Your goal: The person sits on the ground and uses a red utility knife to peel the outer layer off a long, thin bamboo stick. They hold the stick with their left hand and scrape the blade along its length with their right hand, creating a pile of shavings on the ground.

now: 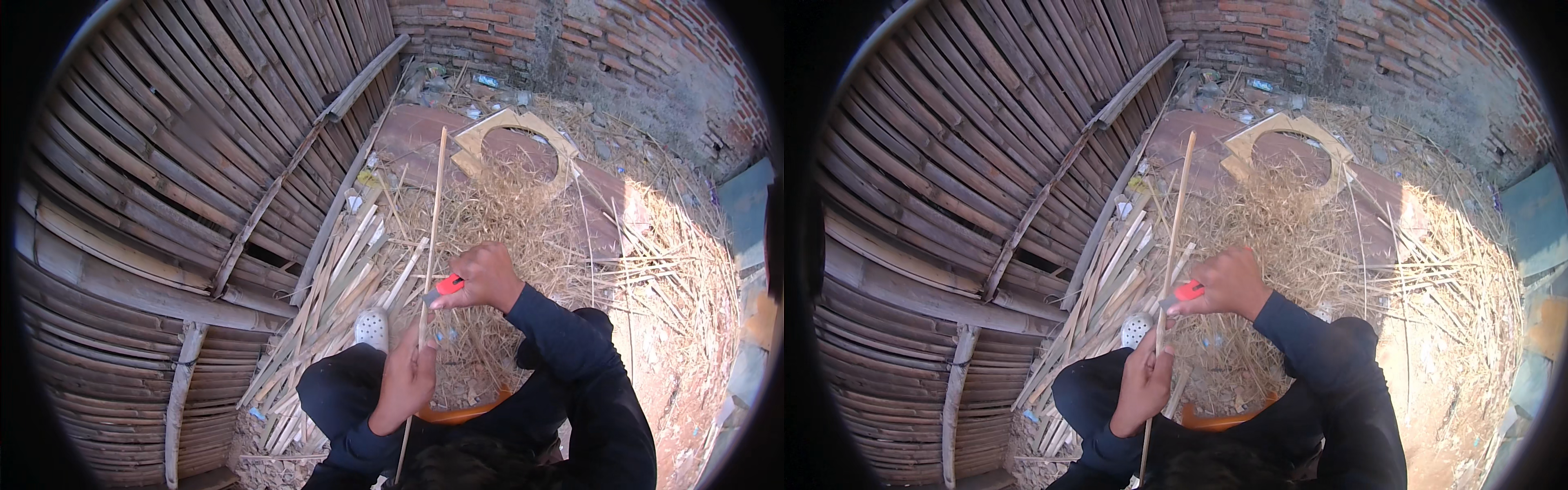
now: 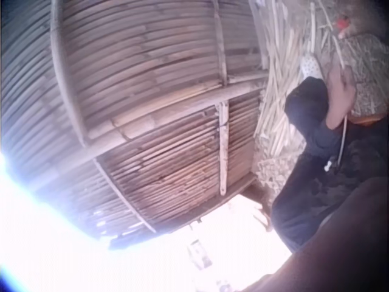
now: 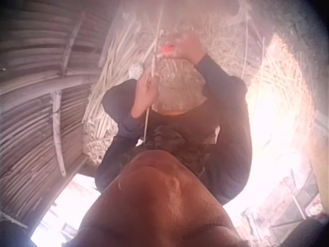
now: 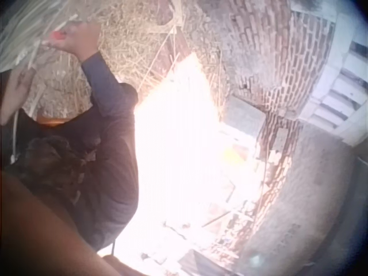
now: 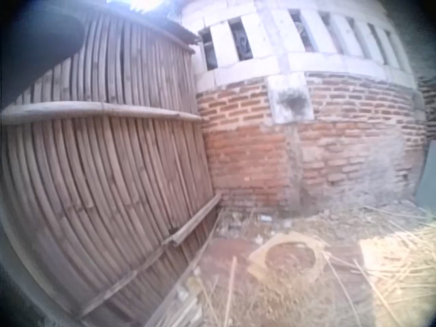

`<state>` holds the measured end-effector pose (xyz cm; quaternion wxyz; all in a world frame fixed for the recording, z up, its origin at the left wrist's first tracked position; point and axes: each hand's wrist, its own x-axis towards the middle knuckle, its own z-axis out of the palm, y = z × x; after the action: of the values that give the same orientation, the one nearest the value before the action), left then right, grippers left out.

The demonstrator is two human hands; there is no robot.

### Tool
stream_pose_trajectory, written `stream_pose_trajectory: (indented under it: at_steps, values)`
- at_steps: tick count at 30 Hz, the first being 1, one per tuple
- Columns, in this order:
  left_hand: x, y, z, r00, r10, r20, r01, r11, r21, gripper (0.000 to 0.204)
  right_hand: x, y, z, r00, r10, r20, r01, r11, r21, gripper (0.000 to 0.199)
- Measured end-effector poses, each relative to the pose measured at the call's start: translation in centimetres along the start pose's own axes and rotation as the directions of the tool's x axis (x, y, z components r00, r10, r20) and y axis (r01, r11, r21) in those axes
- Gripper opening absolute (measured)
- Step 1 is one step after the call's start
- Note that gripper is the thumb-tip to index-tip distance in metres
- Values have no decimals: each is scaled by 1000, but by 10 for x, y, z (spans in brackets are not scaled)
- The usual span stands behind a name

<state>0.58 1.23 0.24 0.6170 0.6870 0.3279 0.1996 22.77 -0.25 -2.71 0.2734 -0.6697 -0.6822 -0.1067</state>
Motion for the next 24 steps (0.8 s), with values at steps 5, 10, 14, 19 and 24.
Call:
stream_pose_trajectory:
  at_steps: [5,10,14,19,24]
  values:
    - [-3,-8,0,996,-3,89,-4,997,80,36,7,30,-4,926,375,36,-373,927,-42,66]
    - [-15,-4,-1,978,-91,188,99,994,-36,35,11,52,-11,851,519,81,-518,855,-28,72]
    - [-14,-10,-5,992,-68,107,78,993,-89,36,-12,-23,-4,950,233,209,-262,957,122,72]
    - [-28,-23,7,979,-61,193,77,994,-73,36,16,51,-22,793,595,131,-597,802,-30,73]
    - [-31,-5,9,966,-36,254,48,998,-41,37,17,103,-23,835,550,-14,-548,830,-104,76]
